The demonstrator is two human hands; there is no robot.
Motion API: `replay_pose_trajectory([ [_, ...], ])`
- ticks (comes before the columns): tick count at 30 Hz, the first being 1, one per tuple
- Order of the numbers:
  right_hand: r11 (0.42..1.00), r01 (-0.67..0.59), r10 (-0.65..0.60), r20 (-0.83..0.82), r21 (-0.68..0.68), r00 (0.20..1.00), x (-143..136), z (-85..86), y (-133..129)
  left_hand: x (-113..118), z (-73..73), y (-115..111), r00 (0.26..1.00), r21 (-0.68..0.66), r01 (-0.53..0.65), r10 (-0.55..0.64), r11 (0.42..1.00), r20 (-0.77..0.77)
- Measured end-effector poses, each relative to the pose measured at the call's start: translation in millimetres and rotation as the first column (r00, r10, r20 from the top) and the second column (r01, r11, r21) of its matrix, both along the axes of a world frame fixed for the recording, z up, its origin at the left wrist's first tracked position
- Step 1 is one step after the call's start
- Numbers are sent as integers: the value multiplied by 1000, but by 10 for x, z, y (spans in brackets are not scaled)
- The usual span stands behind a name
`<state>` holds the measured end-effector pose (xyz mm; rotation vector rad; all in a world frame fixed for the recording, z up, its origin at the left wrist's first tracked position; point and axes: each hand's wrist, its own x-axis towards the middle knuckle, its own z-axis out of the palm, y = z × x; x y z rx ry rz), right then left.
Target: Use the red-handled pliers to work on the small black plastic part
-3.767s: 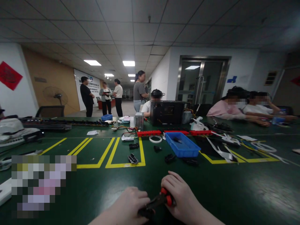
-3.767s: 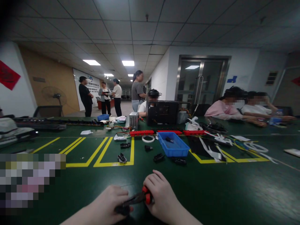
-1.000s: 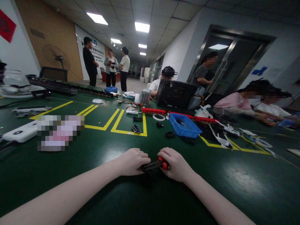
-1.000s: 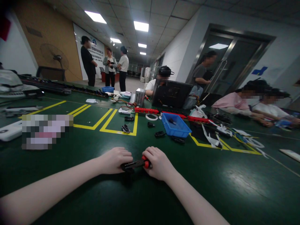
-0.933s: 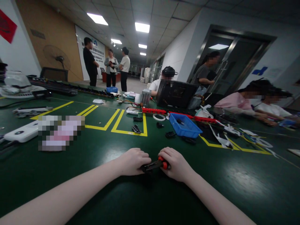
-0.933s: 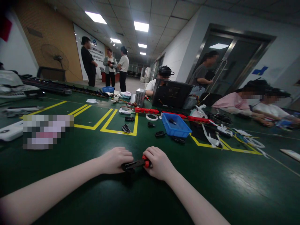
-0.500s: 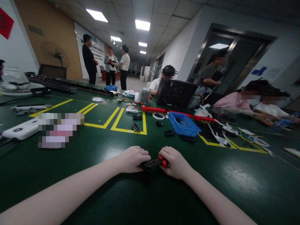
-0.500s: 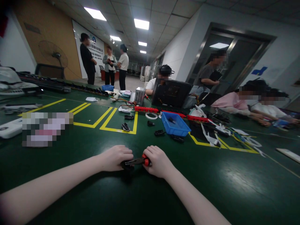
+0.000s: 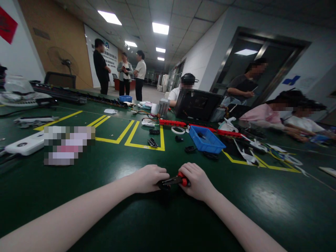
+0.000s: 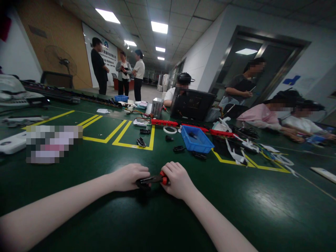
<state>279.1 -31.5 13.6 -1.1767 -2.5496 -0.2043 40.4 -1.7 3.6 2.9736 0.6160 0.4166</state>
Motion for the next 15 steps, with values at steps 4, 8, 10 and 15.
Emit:
replay_pose_trajectory([
  [4,1000,-6,6,2,-1,1000,-5,0,1,1,-1,3,1000,-14,11,-10,1000,13],
  [8,1000,10,-10,31,-21,999,-18,13,-1,-1,-12,5,999,-12,21,-20,1000,39],
  [10,999,22,-20,44,-32,999,-25,22,-3,-3,-11,3,999,-20,23,-22,1000,47],
  [15,999,28,-28,29,-16,999,-30,25,-10,-8,-2,-4,998,-57,14,-11,998,62],
])
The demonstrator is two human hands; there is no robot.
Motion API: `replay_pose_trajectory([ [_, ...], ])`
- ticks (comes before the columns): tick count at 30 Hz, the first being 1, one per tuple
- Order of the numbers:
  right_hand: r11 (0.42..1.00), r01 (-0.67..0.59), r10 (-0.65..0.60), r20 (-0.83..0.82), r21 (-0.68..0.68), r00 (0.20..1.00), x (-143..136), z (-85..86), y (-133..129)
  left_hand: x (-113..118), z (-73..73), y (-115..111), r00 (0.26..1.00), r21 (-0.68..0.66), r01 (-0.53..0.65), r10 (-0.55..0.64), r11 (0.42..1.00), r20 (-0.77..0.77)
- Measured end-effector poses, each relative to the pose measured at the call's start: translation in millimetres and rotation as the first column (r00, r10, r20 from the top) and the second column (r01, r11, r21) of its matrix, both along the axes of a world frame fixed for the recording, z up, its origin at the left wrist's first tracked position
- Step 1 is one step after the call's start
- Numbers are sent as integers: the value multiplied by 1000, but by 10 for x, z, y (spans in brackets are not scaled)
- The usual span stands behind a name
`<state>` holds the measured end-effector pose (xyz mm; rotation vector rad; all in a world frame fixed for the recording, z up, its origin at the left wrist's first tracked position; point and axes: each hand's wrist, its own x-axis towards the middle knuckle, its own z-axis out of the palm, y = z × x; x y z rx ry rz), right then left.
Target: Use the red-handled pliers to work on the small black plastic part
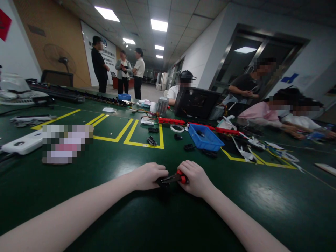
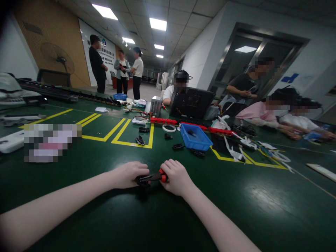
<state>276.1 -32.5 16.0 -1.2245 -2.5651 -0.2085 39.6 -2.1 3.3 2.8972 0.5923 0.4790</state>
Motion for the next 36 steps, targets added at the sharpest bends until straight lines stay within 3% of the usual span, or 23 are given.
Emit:
replay_pose_trajectory([
  [8,999,-17,14,-70,-35,997,21,-44,27,-3,-7,-4,1000,-26,-14,14,1000,-6],
  [36,998,-59,59,-54,14,997,33,-52,30,6,57,-36,996,-13,-50,49,999,-68],
])
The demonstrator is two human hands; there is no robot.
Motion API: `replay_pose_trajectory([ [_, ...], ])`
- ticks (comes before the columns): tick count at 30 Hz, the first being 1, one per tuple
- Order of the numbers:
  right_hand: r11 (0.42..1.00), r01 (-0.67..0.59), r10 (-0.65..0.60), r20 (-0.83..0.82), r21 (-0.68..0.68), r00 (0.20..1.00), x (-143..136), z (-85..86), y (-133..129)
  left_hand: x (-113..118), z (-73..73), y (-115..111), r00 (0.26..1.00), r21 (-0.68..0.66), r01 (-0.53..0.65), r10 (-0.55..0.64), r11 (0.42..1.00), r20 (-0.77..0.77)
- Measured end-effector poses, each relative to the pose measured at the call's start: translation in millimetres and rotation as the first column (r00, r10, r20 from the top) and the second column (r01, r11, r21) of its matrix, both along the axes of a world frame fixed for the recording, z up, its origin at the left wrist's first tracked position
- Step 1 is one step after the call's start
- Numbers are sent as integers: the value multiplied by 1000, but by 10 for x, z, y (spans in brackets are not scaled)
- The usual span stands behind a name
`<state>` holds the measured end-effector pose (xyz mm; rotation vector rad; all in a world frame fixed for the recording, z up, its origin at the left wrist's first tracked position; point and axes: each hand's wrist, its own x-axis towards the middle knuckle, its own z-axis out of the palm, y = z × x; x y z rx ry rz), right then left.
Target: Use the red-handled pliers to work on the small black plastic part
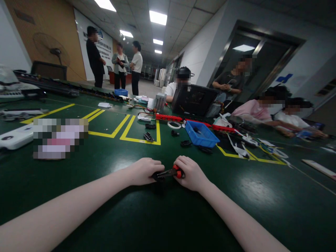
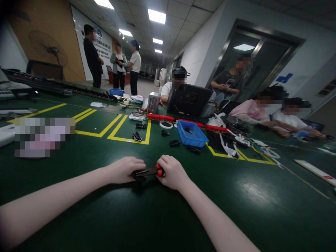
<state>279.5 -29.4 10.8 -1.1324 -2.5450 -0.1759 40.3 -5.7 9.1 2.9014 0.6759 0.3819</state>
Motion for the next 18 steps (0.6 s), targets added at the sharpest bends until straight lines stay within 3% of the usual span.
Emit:
replay_pose_trajectory([
  [18,998,8,-6,-39,61,999,7,-11,-17,-1,7,3,1000,-34,-16,16,999,0],
])
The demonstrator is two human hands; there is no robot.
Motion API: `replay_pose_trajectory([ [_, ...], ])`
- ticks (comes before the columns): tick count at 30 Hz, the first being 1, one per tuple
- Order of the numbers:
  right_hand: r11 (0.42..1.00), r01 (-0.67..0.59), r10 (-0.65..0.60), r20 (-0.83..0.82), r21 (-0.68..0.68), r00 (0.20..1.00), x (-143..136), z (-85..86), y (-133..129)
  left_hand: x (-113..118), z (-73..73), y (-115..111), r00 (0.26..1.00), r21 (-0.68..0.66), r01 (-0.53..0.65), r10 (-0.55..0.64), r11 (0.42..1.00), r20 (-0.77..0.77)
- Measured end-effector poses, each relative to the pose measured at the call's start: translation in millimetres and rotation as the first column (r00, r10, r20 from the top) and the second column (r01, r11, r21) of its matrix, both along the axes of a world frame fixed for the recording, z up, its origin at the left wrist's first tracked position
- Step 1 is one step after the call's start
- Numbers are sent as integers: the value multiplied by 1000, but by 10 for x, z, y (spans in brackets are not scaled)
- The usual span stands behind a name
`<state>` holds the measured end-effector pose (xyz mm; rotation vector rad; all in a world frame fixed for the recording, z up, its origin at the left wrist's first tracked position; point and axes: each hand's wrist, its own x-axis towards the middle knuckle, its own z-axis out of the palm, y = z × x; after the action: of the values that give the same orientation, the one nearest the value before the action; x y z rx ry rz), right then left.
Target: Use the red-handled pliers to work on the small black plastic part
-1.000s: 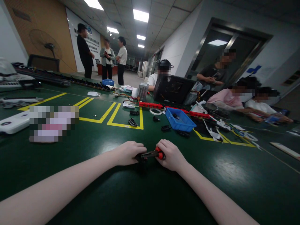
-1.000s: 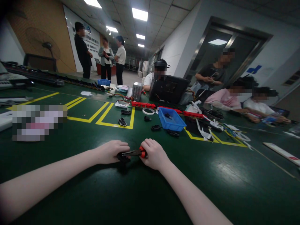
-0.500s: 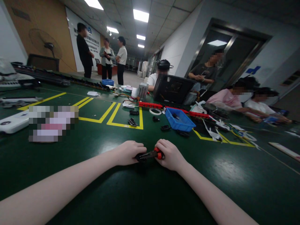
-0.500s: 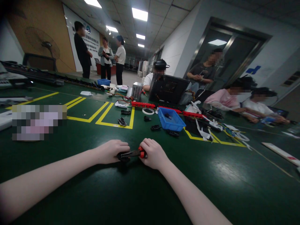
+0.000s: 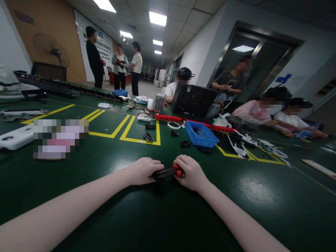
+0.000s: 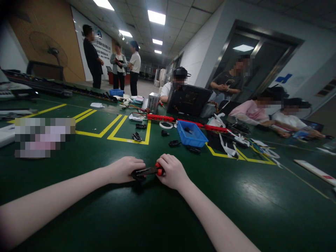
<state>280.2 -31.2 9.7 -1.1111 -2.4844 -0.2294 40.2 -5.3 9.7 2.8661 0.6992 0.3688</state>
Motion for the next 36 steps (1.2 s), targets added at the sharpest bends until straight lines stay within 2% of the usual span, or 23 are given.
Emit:
replay_pose_trajectory([
  [11,1000,9,-8,82,-11,997,-2,-9,6,-1,6,5,1000,30,-1,2,1000,-18],
  [28,1000,-3,3,21,16,1000,5,-14,-6,-17,-30,15,1000,11,-7,7,1000,15],
  [36,1000,-7,6,32,22,999,-35,38,-12,-15,-52,22,1000,66,2,-2,998,-1],
])
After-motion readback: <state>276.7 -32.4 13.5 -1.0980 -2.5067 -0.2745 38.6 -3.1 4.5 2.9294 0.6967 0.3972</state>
